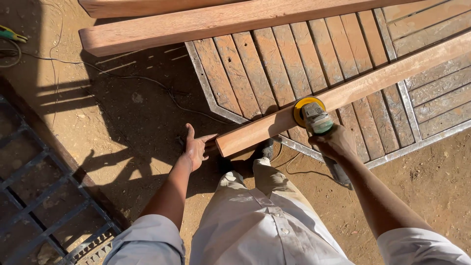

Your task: Sanding a wooden plank using a handheld angle grinder with a sanding disc

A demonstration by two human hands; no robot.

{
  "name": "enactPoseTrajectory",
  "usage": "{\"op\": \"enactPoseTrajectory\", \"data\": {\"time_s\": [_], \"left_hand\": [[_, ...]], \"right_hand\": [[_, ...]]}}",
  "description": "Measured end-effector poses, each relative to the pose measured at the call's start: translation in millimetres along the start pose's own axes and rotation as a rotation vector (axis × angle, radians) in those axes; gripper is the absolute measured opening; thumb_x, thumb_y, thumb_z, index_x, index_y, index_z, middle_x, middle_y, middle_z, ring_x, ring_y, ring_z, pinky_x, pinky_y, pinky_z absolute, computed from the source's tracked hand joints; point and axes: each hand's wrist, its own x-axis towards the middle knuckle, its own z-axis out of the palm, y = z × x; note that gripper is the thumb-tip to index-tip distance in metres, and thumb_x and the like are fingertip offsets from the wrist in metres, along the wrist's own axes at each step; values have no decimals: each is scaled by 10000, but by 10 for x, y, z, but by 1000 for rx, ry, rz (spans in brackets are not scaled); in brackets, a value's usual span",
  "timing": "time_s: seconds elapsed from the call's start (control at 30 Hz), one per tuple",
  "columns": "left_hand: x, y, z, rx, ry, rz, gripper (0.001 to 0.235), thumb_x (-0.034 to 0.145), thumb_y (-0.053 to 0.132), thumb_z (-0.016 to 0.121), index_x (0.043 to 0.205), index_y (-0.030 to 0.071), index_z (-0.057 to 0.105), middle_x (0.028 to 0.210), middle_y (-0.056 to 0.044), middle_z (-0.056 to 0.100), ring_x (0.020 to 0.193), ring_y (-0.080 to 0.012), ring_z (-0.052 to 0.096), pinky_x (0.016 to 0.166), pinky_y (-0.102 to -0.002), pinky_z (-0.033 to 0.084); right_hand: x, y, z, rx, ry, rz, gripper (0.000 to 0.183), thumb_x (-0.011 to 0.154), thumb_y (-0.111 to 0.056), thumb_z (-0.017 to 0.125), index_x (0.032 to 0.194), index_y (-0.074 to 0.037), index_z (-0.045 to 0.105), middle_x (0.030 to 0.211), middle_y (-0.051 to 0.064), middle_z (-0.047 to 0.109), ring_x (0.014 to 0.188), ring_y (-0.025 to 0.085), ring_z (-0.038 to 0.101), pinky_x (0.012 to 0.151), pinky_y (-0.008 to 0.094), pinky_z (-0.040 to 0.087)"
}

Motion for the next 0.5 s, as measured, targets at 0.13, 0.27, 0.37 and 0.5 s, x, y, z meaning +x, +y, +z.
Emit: {"op": "enactPoseTrajectory", "data": {"time_s": [0.13, 0.27, 0.37, 0.5], "left_hand": [[-61, -30, -164, -45, -26, 13, 1297, 718, 1046, 54, 1556, 154, 483, 1732, -220, -34, 1582, -421, -143, 1247, -608, -143], [-373, -4, -291, -195, 197, 63, 1217, 734, 1003, 18, 1655, 235, 227, 1738, -117, 78, 1598, -357, -20, 1237, -612, -159], [-708, -36, -386, -325, 298, 126, 1136, 781, 947, 31, 1661, 246, 190, 1738, -87, 86, 1599, -340, -20, 1240, -610, -157], [-1026, -243, -553, -301, 425, 171, 1093, 843, 888, 13, 1663, 183, 171, 1704, -124, 275, 1594, -373, 157, 1267, -602, -59]], "right_hand": [[74, -308, 1059, -76, -208, -122, 417, 882, -307, 606, 1162, -4, 663, 934, 269, 701, 954, 477, 708, 843, 588, 571], [476, 296, 2740, 92, -398, -127, 340, 986, -280, 455, 1155, -24, 601, 869, 255, 696, 901, 468, 722, 843, 559, 573], [383, 159, 2060, -68, -376, -168, 351, 896, -214, 560, 1239, -143, 568, 890, 226, 722, 936, 483, 730, 798, 572, 590], [41, -203, 344, 30, -146, 124, 463, 812, -326, 753, 1166, -37, 684, 953, 307, 735, 1001, 518, 705, 828, 584, 565]]}}
